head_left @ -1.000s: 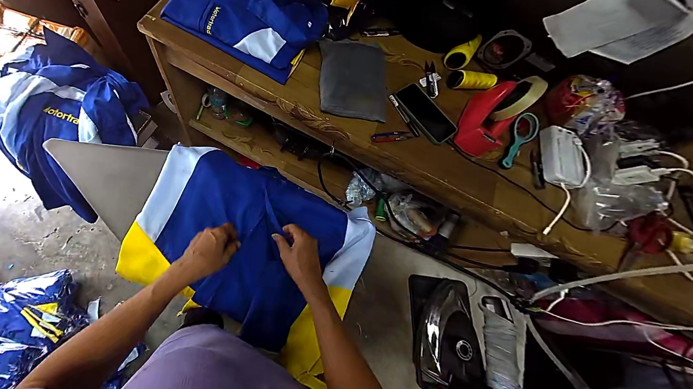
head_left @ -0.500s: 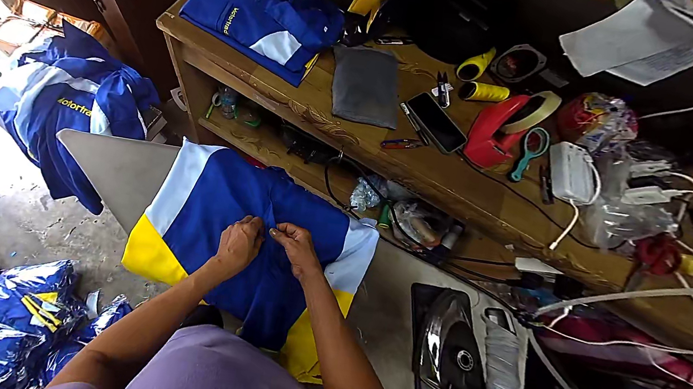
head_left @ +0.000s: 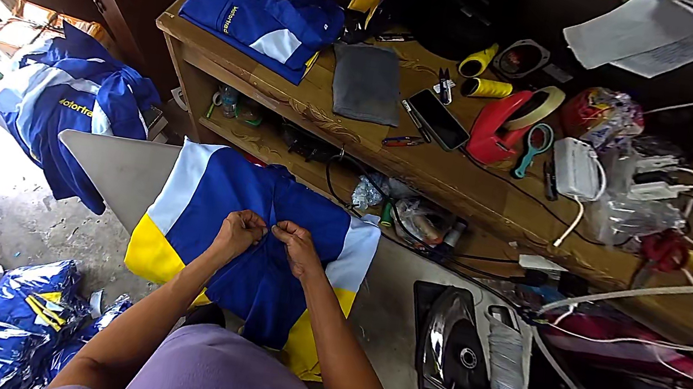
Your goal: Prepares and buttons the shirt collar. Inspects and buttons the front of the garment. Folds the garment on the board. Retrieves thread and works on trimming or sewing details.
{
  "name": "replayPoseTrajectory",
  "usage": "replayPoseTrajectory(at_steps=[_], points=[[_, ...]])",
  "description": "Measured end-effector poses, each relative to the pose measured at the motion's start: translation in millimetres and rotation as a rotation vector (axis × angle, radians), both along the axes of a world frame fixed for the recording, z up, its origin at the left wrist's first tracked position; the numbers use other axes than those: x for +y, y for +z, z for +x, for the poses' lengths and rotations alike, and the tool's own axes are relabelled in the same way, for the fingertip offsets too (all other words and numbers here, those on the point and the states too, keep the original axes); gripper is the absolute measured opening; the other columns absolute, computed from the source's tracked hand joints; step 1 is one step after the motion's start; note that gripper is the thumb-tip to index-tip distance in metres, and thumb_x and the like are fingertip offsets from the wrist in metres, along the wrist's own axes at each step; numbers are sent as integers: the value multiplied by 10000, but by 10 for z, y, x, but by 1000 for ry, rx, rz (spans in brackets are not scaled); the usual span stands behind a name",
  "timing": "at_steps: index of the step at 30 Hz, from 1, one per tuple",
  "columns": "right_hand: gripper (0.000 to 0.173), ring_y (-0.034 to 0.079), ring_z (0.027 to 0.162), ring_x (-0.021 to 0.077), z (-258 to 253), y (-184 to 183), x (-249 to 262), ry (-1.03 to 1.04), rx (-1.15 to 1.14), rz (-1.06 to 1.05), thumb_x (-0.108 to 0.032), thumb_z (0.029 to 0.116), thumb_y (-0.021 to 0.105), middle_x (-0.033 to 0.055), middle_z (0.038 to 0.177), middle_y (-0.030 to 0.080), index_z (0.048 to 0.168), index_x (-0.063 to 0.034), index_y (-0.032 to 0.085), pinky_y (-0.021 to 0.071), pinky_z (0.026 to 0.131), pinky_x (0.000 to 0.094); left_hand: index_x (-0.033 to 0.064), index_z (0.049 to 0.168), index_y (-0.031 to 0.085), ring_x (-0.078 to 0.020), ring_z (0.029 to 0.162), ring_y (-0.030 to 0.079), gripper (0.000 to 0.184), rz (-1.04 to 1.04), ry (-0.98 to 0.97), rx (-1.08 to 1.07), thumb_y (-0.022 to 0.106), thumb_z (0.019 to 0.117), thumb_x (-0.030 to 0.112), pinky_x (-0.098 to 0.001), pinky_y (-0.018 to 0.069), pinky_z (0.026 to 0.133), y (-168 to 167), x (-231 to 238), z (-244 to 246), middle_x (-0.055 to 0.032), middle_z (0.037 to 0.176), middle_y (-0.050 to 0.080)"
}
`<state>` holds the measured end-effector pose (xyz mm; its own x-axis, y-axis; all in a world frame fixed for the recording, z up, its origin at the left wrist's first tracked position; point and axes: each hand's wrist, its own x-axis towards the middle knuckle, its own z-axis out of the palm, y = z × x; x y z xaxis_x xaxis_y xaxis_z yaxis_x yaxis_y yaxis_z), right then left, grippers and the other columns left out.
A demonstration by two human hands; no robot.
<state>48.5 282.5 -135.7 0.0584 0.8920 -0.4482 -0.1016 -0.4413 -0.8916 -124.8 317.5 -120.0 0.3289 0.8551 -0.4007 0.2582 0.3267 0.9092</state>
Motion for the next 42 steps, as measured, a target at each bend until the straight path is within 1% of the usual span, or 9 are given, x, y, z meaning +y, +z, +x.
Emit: replayPoseTrajectory(at_steps=[4, 7, 12, 17, 21, 24, 28, 37, 42], points=[[125, 599, 750, 47, 11, 29, -26, 42, -97, 60, -89, 979, 636, 3, 805, 665, 933, -19, 729, 498, 715, 239, 22, 1003, 690, -103, 693, 678, 132, 37, -29, 121, 698, 917, 121, -284, 591, 687, -22, 26, 11, -42, 821, 701], [164, 535, 621, 28, 90, 125, 3, 179, -182, 93, -89, 972, 602, -7, 757, 638, 1008, 1, 734, 463, 595, 222, 33, 1013, 689, -107, 719, 653, 142, 83, -77, 174, 684, 918, 138, -295, 563, 713, -15, 51, -5, -39, 838, 686], [134, 710, 730, 120, 170, 299, 118, 271, -112, -58, -34, 967, 651, 85, 877, 729, 1066, 39, 704, 613, 695, 294, 35, 1005, 696, -95, 719, 641, 128, 123, -105, 164, 682, 925, 135, -284, 549, 710, -42, 66, 4, -34, 829, 682], [171, 699, 675, 115, 120, 162, 146, 248, -169, -39, -121, 871, 799, 69, 816, 734, 965, 3, 728, 609, 665, 291, 20, 1008, 707, -106, 728, 654, 133, 121, -112, 132, 656, 909, 93, -302, 566, 720, -104, 70, -28, -48, 837, 693], [197, 675, 638, 96, 73, 112, 126, 233, -318, 32, -185, 852, 798, 43, 775, 714, 932, -23, 719, 595, 653, 284, -4, 1026, 705, -87, 743, 674, 154, 60, -114, 55, 591, 975, 86, -273, 586, 738, -62, 95, -38, -49, 859, 702], [213, 682, 736, 125, -29, 156, 92, 236, -505, 75, -219, 870, 758, 63, 840, 715, 962, -30, 721, 577, 740, 331, 11, 994, 699, -76, 695, 653, 181, 72, -49, 53, 635, 990, 180, -259, 567, 688, -114, 89, 3, -26, 813, 687], [195, 673, 818, 174, -175, 246, 35, 226, -635, 100, -195, 899, 718, 89, 869, 704, 980, -18, 714, 537, 796, 354, -13, 1017, 641, -115, 696, 616, 142, 143, 26, 103, 627, 962, 117, -295, 537, 682, -180, 47, 67, -52, 802, 637], [236, 665, 730, 94, -169, -37, -84, 22, -370, 169, -196, 861, 792, 61, 835, 701, 973, -14, 695, 566, 720, 263, -5, 984, 618, -78, 670, 590, 69, 61, 88, -72, 645, 948, 47, -242, 511, 652, -194, 55, 76, -14, 753, 611], [207, 660, 718, 81, -206, -91, -137, -7, -393, 216, -171, 882, 763, 63, 837, 697, 993, -13, 688, 563, 704, 243, 6, 953, 649, -78, 669, 607, 84, 54, 69, -42, 694, 935, 73, -243, 518, 651, -192, 68, 65, -17, 759, 642]])
